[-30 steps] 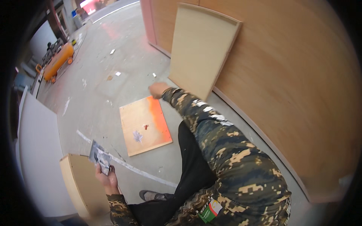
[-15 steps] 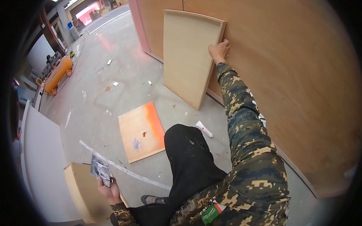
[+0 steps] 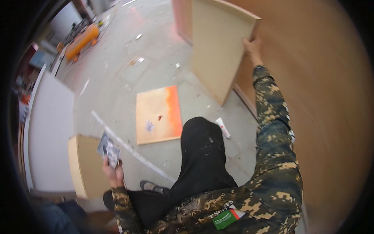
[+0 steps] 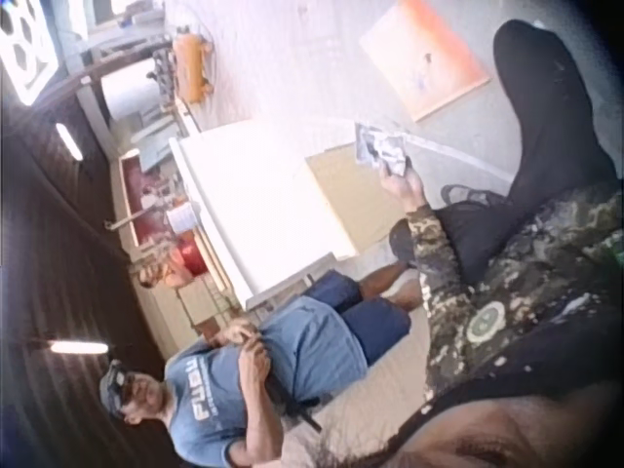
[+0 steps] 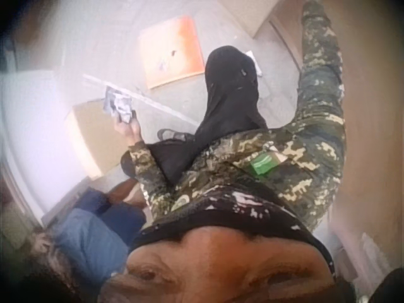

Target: Applying wood putty to the edges and screw holes of a wooden furniture component using a small spreader.

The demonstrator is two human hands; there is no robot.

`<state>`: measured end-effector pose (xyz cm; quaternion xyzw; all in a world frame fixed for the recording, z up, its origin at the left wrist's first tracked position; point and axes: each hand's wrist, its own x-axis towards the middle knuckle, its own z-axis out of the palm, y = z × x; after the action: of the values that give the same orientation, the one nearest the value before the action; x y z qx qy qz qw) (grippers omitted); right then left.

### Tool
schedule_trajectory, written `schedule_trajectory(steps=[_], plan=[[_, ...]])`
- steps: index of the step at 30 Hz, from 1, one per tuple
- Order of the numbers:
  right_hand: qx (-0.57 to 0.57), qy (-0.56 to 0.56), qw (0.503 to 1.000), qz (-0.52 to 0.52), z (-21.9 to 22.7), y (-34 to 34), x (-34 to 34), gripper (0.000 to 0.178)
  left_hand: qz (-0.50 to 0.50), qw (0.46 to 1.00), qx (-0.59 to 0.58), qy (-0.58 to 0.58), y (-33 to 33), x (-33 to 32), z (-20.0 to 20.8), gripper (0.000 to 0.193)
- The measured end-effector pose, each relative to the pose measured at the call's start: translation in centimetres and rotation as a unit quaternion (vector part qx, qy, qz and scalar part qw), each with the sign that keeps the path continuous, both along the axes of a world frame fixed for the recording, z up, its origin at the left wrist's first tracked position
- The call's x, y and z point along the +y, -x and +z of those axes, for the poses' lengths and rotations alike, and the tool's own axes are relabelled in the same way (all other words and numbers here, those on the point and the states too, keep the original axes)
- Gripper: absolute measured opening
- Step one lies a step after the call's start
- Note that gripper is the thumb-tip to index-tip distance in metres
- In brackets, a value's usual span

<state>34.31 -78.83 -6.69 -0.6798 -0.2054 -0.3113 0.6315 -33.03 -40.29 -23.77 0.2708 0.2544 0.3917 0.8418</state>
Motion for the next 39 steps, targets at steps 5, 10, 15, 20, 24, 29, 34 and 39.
schedule_trajectory(steps=[5, 10, 15, 20, 24, 29, 34, 39], plan=[[-0.104, 0.073, 0.986, -0.109, 0.0, 1.1, 2.8, 0.042, 0.037, 0.999, 0.003, 0.006, -0.7, -1.4, 2.4, 0.04], [-0.04, 0.01, 0.993, -0.11, 1.9, 4.2, 5.1, 0.044, 0.062, 0.998, 0.021, 0.024, -1.1, -3.8, 5.2, 0.038], [-0.035, 0.02, 0.99, -0.132, 5.8, 7.4, 7.1, 0.038, 0.077, 0.997, 0.011, 0.009, 0.0, -4.1, 6.9, 0.036], [-0.068, 0.072, 0.986, -0.133, 9.6, 9.1, 7.9, 0.03, 0.125, 0.992, -0.005, -0.023, 2.6, -3.7, 8.9, 0.038], [-0.088, -0.006, 0.995, 0.048, 11.5, 9.6, 8.6, 0.02, 0.165, 0.985, -0.012, -0.056, 4.5, -2.3, 9.7, 0.038], [-0.031, -0.151, 0.935, 0.319, 12.7, 11.0, 9.7, 0.009, 0.205, 0.976, -0.036, -0.069, 4.8, -1.8, 10.3, 0.034], [-0.022, -0.219, 0.922, 0.319, 13.7, 13.3, 13.2, 0.013, 0.25, 0.957, -0.064, -0.129, 3.5, -4.9, 13.1, 0.036], [-0.002, -0.278, 0.912, 0.302, 13.1, 20.6, 18.1, 0.013, 0.257, 0.948, -0.075, -0.172, 2.2, -7.7, 14.7, 0.039]])
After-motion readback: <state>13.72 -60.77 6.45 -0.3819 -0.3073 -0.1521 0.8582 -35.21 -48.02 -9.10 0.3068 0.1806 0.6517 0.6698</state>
